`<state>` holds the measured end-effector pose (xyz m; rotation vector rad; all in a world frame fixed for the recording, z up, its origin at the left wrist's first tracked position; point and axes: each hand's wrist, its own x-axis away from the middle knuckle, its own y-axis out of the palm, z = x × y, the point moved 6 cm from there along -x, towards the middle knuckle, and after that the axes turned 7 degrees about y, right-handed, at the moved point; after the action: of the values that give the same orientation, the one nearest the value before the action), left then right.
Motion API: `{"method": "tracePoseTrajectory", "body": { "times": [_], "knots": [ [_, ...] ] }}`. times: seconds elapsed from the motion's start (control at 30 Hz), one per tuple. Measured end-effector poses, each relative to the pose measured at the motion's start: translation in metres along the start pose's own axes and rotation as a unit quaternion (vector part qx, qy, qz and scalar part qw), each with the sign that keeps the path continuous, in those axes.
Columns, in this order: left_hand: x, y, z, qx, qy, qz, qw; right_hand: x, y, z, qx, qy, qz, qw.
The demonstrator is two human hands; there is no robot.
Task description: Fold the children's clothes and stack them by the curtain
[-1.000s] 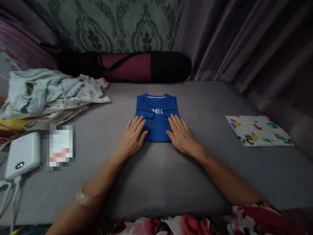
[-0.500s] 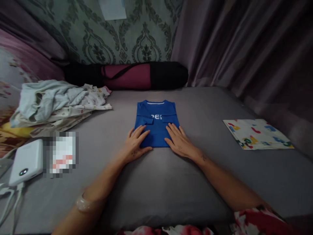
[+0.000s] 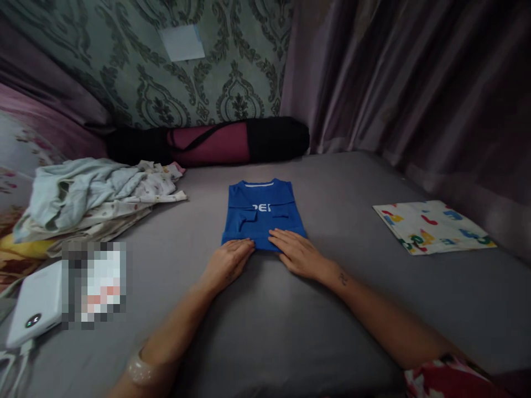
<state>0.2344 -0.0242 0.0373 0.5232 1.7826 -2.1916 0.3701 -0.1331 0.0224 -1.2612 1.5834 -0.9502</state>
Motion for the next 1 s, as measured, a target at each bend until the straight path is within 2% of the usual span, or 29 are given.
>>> {"method": "tracePoseTrajectory", "body": {
  "times": [0.3, 0.5, 0.6, 0.73, 0.87, 1.0],
  "knots": [
    [0.011, 0.005, -0.019, -0.013, -0.035, -0.046, 0.998, 0.001, -0.010, 0.042, -0.024, 0.016, 0.009, 1.000],
    [0.020, -0.003, -0.036, 0.000, -0.105, -0.053, 0.993, 0.003, -0.008, 0.053, -0.029, 0.023, -0.022, 0.999],
    [0.021, -0.004, -0.037, -0.006, -0.107, -0.075, 0.991, 0.005, -0.009, 0.052, -0.025, 0.021, -0.049, 0.998],
    [0.020, -0.011, -0.029, -0.020, -0.072, -0.091, 0.993, 0.008, -0.018, 0.044, -0.017, 0.025, -0.071, 0.997],
    [0.025, -0.025, -0.014, -0.020, -0.043, -0.097, 0.994, 0.019, -0.032, 0.029, -0.017, 0.024, -0.094, 0.995],
    [0.038, -0.031, 0.008, -0.006, -0.011, -0.119, 0.993, 0.044, -0.041, 0.010, -0.033, 0.019, -0.115, 0.993]
  ]
}}
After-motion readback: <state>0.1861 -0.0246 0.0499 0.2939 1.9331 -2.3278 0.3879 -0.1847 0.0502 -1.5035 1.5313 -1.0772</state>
